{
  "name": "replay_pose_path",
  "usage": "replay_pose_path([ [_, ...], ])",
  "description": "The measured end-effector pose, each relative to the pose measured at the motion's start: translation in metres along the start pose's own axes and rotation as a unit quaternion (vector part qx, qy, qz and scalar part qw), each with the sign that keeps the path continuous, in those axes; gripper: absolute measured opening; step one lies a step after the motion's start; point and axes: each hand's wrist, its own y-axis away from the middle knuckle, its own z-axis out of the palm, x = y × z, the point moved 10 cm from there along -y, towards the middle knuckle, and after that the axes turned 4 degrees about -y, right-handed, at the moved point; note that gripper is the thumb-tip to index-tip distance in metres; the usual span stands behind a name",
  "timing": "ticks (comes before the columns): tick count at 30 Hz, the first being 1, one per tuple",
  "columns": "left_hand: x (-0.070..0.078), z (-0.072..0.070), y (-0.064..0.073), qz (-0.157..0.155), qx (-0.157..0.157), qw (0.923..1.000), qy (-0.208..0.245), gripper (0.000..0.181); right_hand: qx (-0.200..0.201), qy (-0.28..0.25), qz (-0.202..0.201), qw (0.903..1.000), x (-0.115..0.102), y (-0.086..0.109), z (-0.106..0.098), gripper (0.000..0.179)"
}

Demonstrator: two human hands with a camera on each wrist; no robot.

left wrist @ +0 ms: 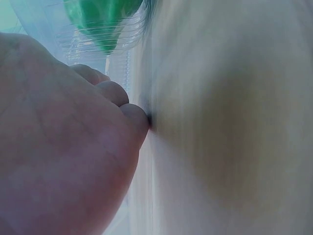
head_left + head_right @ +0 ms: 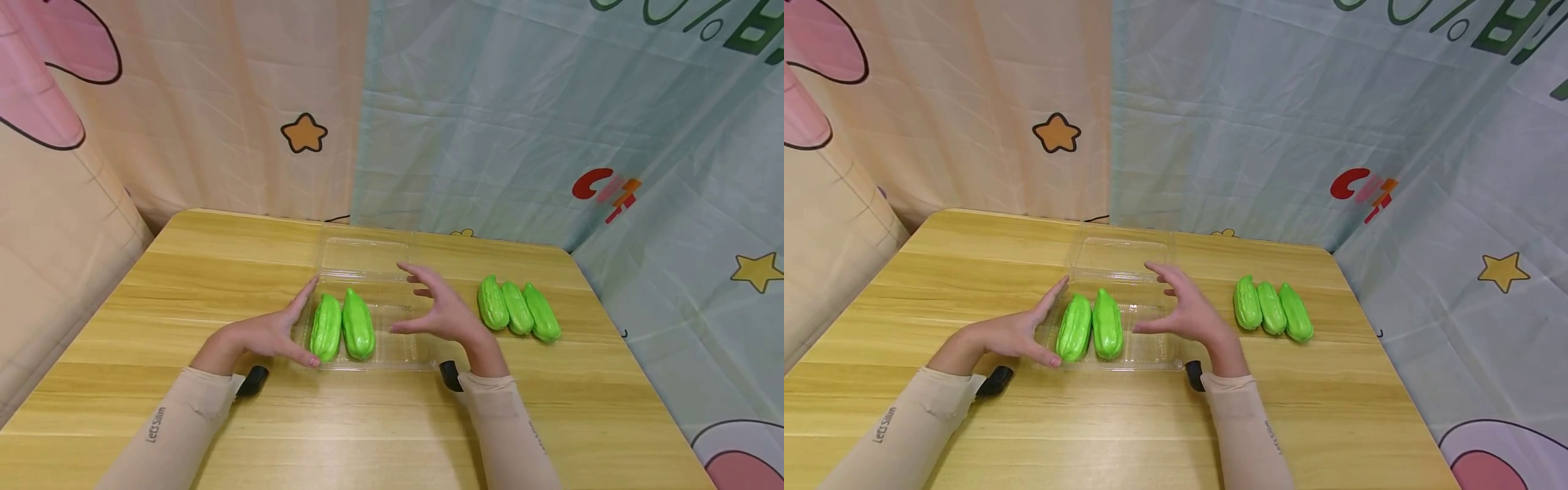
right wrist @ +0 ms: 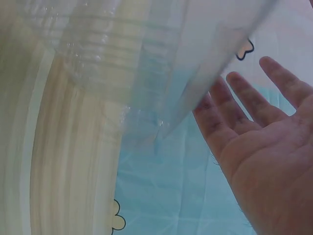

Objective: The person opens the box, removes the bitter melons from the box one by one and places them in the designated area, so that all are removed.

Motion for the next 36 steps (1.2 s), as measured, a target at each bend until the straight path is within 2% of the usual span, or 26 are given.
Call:
replay_pose_path([
  [8,0.002,0.000,0.000,0.005,0.002,1.0000,-0.004,0.142,-0.036,0.005,0.003,0.9993,-0.004,-0.003,0.020,0.102],
  [14,0.002,0.001,0.000,0.005,-0.001,1.0000,-0.004,0.142,-0.062,0.015,-0.009,0.9979,-0.008,-0.005,0.037,0.099],
  [23,0.002,0.000,0.000,0.003,0.001,1.0000,-0.007,0.141,-0.097,0.023,0.000,0.9950,-0.007,-0.008,0.057,0.097],
  [27,0.002,0.000,0.001,0.005,-0.001,1.0000,-0.003,0.141,-0.116,0.047,0.006,0.9921,-0.005,-0.009,0.068,0.099],
  [36,0.003,0.000,0.000,0.008,-0.002,1.0000,-0.001,0.142,-0.120,0.072,0.013,0.9900,-0.003,-0.009,0.078,0.094],
])
